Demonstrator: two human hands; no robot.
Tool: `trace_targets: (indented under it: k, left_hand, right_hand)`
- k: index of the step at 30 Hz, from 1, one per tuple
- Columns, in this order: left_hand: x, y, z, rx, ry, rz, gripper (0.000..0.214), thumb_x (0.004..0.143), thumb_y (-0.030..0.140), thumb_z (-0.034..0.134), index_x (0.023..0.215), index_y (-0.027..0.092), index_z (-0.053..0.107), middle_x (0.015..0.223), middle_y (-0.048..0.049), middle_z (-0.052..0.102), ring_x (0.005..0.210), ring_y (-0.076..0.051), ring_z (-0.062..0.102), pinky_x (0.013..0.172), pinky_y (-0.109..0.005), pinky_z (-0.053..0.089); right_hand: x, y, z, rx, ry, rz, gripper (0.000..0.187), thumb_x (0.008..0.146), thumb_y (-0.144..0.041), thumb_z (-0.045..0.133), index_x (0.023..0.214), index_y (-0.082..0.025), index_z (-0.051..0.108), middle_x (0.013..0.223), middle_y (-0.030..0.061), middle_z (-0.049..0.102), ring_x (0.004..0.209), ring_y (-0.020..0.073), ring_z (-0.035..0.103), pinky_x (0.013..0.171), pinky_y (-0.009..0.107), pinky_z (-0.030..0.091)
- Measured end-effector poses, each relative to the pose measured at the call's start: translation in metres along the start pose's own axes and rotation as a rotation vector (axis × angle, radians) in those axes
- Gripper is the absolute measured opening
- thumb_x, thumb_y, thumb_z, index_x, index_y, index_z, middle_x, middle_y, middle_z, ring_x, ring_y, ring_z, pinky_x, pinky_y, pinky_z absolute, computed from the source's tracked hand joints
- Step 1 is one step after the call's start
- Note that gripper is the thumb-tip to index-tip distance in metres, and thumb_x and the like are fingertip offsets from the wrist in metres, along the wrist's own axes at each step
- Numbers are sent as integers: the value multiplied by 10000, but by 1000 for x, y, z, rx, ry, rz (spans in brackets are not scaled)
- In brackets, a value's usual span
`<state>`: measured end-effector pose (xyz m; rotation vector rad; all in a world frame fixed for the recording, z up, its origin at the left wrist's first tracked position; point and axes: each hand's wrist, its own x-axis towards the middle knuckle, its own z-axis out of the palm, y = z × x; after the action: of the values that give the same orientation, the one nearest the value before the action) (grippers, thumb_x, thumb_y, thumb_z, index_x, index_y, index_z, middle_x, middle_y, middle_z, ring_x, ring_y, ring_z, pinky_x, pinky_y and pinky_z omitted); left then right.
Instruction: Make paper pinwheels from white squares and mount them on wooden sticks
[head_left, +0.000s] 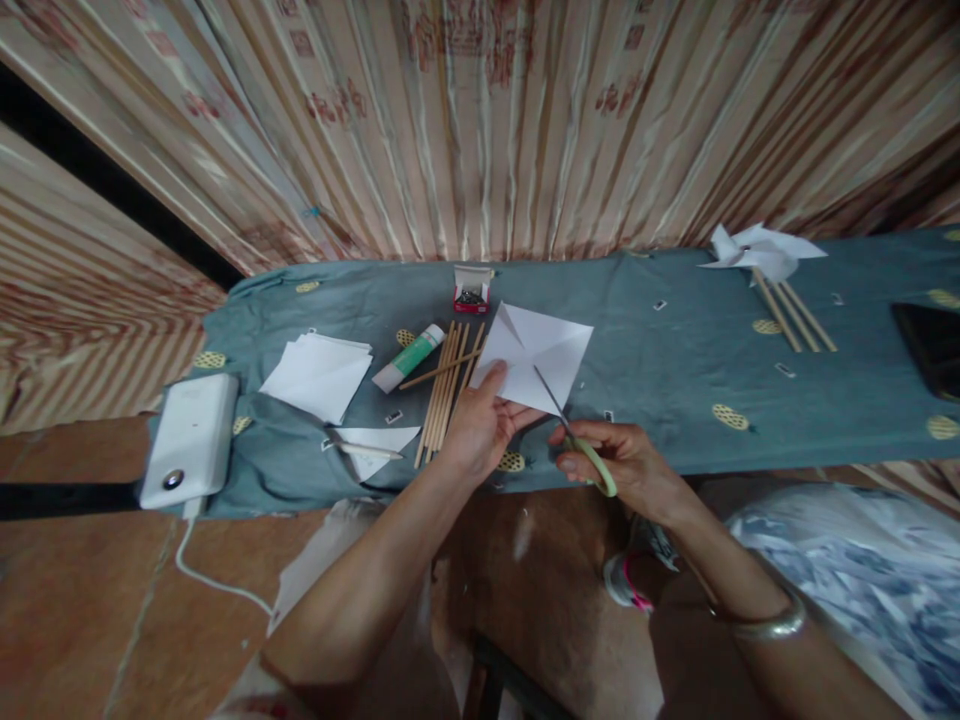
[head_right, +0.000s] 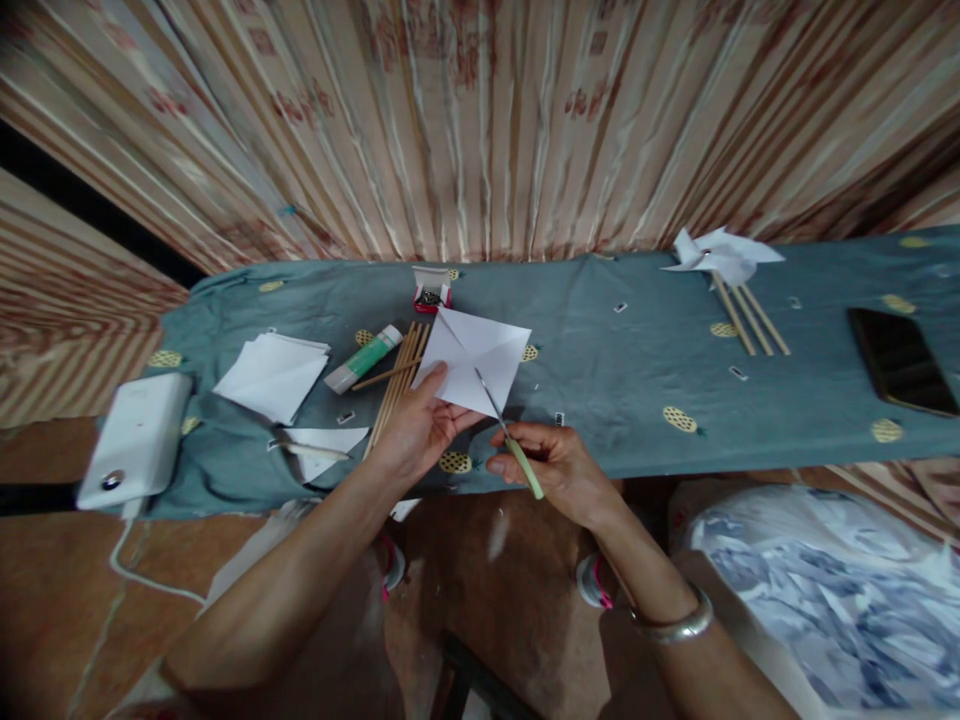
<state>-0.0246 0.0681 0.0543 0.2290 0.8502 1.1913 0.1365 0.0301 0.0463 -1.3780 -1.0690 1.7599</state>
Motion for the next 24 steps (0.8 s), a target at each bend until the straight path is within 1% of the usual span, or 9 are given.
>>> trace_targets:
  k: [4, 11, 16, 20, 22, 24]
  left_hand:
    - [0, 0, 0, -4, 3, -4, 151, 915, 218, 536, 979, 124, 636, 869, -93, 743, 879, -238, 722, 982, -517, 489]
    - [1, 0, -1, 4, 11, 6, 136, 911, 209, 538, 973, 135, 634, 847, -77, 739, 864, -228, 722, 983, -517, 487]
    - [3, 2, -2, 3, 23, 5, 128, 907, 209, 540, 966, 135, 625, 844, -80, 729, 884, -241, 716, 979, -540, 479]
    - [8, 11, -4, 13, 36, 38, 160, 895, 205, 556, 1035, 146, 607, 882, -82, 721, 895, -240, 706, 979, -548, 469]
    - [10, 17, -6, 24, 35, 63, 182, 897, 208, 552, 1061, 144, 599, 895, -84, 719, 873, -227, 703, 973, -534, 477]
    - [13, 22, -8, 28, 44, 83, 169, 909, 206, 527, 1044, 134, 598, 877, -80, 719, 816, -204, 700, 958, -514, 494]
  right_hand:
    - [0, -2, 3, 28, 28, 22, 425, 396, -415, 915, 695, -186, 717, 506, -60, 578, 455, 55, 460, 447, 191, 383]
    - [1, -1, 2, 19, 16, 43, 439, 402, -420, 915, 707, -182, 708, 519, -59, 579, 470, 57, 476, 453, 188, 383]
    - [0, 3, -1, -23, -46, 37, 441, 458, -448, 895, 749, -185, 695, 530, -63, 565, 492, 67, 490, 469, 197, 388]
    - [-1, 5, -5, -88, -103, 35, 449, 498, -448, 883, 803, -182, 688, 560, -59, 568, 510, 72, 484, 479, 202, 380]
    - [-3, 5, -9, -127, -145, 19, 435, 538, -460, 867, 814, -175, 688, 573, -58, 560, 514, 67, 464, 483, 202, 369]
    - [-6, 4, -15, -165, -189, 5, 420, 583, -486, 840, 813, -168, 692, 579, -53, 553, 515, 64, 445, 480, 202, 353]
